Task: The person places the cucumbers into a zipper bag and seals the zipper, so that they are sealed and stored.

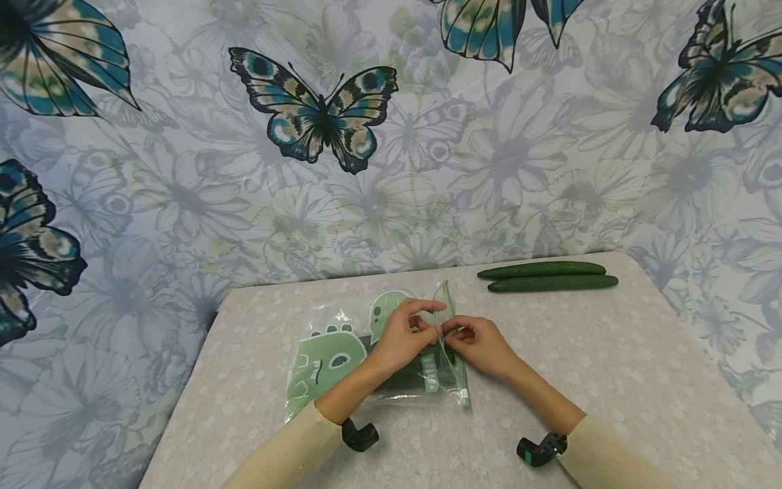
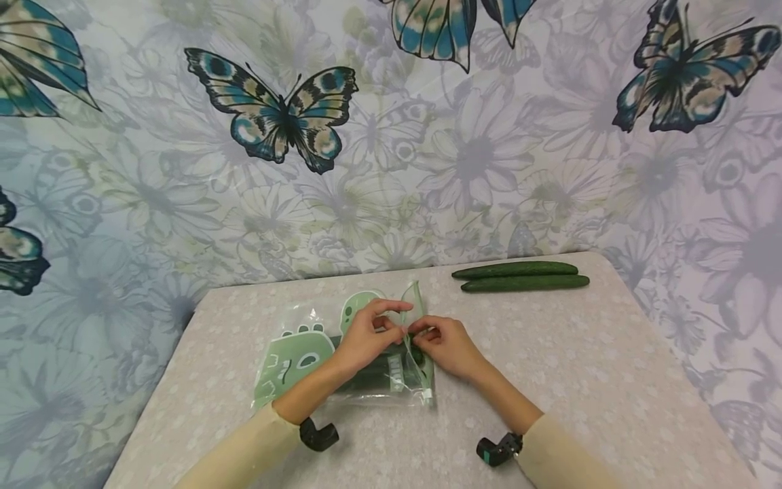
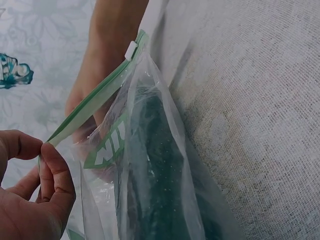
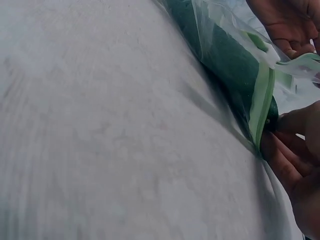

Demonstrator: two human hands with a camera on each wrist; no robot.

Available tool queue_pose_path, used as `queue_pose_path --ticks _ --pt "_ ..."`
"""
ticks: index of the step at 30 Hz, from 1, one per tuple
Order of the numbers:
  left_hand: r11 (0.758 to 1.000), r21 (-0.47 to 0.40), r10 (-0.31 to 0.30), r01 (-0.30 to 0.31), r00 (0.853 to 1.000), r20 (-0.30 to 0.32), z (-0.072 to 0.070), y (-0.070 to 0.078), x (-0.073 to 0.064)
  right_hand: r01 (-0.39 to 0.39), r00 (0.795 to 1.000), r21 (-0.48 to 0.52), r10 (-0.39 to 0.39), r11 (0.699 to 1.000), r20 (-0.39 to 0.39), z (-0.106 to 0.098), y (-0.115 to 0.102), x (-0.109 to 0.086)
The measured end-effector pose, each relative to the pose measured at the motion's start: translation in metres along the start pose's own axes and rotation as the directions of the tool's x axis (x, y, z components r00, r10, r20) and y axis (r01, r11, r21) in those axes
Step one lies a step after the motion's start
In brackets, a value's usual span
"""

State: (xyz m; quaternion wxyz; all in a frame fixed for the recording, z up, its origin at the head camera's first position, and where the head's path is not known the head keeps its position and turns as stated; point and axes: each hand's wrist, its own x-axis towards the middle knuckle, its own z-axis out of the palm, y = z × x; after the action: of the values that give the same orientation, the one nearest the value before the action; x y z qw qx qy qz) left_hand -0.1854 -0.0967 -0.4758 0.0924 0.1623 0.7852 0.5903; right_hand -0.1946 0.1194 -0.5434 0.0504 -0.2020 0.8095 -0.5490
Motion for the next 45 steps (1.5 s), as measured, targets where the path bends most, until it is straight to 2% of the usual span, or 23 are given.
queue_pose_path --ticks 4,8,12,17,21,23,29,32,36,41,43,45 --pt "1.0 -0.011 0.007 -0.007 1.0 -0.003 -0.001 0.0 -0.002 -0.011 1.0 -0.009 0.011 1.0 0.011 -0.01 -0.001 -0.004" --pt "1.0 -0.022 0.001 -0.001 1.0 -0.014 -0.005 -0.002 -0.006 -0.033 0.999 -0.035 0.033 0.999 0.001 -0.031 0.004 -0.013" --pt "0.999 -0.043 0.002 -0.003 1.0 -0.029 -0.009 -0.004 -0.01 -0.024 0.999 -0.096 0.022 0.995 -0.028 -0.062 0.013 -0.022" --pt "0.998 -0.061 -0.025 0.022 0.998 -0.053 -0.015 -0.008 -0.018 0.027 0.996 -0.221 -0.044 0.975 -0.072 -0.108 0.025 -0.034" --pt "0.996 -0.081 -0.043 0.038 0.997 -0.07 -0.018 -0.01 -0.025 0.072 0.983 -0.353 -0.127 0.933 -0.136 -0.142 0.033 -0.044" --pt "0.994 -0.1 -0.048 0.04 0.996 -0.079 -0.019 -0.011 -0.029 0.084 0.972 -0.429 -0.168 0.899 -0.163 -0.159 0.037 -0.047" --pt "0.988 -0.145 -0.065 0.049 0.992 -0.107 -0.02 -0.011 -0.036 0.059 0.94 -0.589 -0.244 0.806 -0.239 -0.203 0.049 -0.053" --pt "0.987 -0.149 -0.071 0.052 0.99 -0.12 -0.019 -0.011 -0.037 0.012 0.936 -0.606 -0.222 0.796 -0.273 -0.223 0.059 -0.053" --pt "0.987 -0.151 -0.065 0.044 0.989 -0.136 -0.017 -0.012 -0.037 -0.064 0.951 -0.614 -0.139 0.787 -0.278 -0.244 0.076 -0.05" --pt "0.986 -0.163 -0.063 0.04 0.988 -0.141 -0.014 -0.012 -0.038 -0.139 0.954 -0.59 -0.053 0.796 -0.297 -0.254 0.091 -0.052" --pt "0.985 -0.166 -0.064 0.04 0.988 -0.142 -0.013 -0.012 -0.038 -0.14 0.952 -0.579 -0.053 0.803 -0.303 -0.254 0.094 -0.052" --pt "0.985 -0.166 -0.062 0.037 0.987 -0.145 -0.013 -0.011 -0.037 -0.139 0.952 -0.586 -0.056 0.798 -0.302 -0.255 0.096 -0.051"
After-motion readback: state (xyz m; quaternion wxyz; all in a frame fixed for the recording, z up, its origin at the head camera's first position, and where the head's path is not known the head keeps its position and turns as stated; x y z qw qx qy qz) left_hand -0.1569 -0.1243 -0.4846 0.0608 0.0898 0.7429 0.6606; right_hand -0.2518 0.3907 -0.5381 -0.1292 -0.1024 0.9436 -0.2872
